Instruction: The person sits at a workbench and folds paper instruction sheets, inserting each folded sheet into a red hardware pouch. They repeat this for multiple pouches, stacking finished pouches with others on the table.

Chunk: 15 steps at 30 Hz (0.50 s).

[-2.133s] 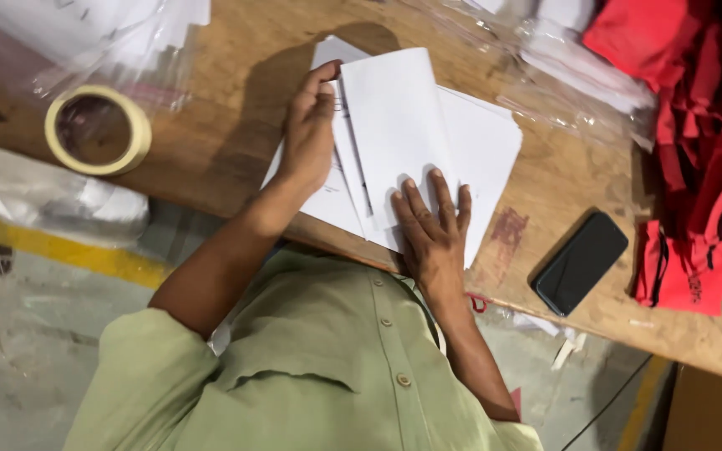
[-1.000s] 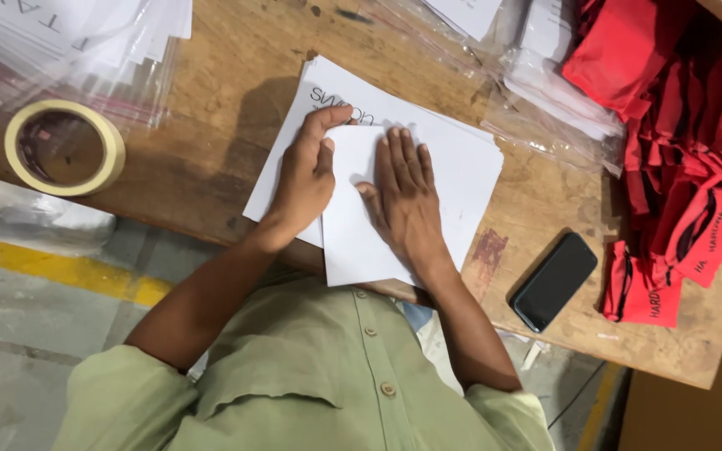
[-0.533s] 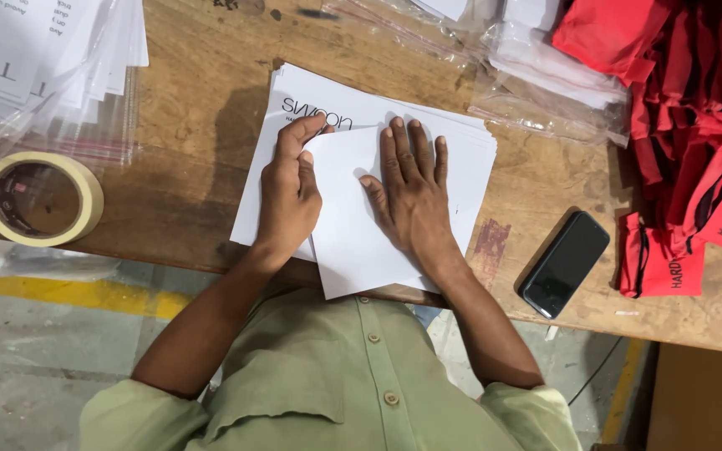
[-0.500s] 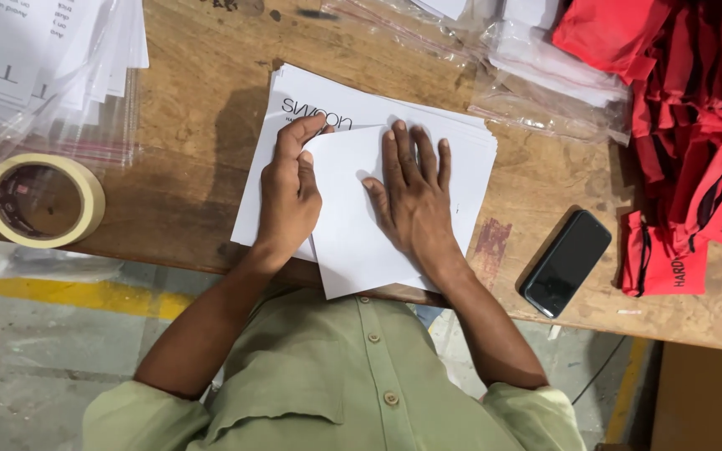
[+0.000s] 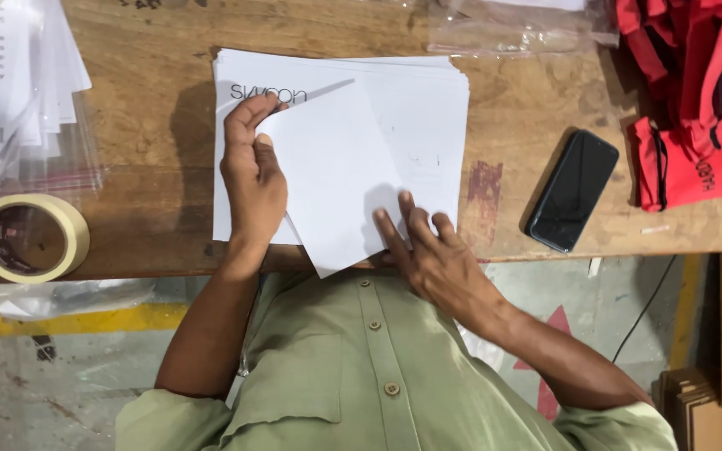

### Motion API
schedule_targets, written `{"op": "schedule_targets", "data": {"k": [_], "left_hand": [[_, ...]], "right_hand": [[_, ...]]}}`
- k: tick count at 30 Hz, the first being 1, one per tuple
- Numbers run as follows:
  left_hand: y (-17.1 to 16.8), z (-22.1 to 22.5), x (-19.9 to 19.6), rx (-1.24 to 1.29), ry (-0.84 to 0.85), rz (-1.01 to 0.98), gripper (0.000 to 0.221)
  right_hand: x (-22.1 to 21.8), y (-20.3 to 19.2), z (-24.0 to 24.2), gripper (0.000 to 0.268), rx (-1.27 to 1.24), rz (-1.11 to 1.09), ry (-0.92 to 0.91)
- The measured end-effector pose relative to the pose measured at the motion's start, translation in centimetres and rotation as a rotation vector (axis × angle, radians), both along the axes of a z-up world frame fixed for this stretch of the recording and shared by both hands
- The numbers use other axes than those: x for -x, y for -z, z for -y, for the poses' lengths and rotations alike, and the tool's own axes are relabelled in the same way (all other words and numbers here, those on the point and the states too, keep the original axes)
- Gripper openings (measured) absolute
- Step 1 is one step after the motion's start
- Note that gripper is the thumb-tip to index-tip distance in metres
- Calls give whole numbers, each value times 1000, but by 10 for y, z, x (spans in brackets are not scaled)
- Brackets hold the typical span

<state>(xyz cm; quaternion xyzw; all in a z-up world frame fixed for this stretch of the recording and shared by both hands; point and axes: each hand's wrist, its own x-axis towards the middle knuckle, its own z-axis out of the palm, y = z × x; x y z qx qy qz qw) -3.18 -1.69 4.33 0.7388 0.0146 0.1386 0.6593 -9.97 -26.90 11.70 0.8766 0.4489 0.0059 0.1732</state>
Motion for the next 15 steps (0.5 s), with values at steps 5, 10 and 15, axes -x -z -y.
{"op": "schedule_targets", "data": {"k": [5,10,15], "left_hand": [[5,-4,1,-29,15,35,45],[0,-6,-5,417,169,-20,46],[-38,6,-13,403,263,89,53]], "right_hand": [[35,-7,22,61,-75,-179,-14],[15,-23,19,31,-872,-367,448],[-55,7,1,57,-1352,-990,827]]}}
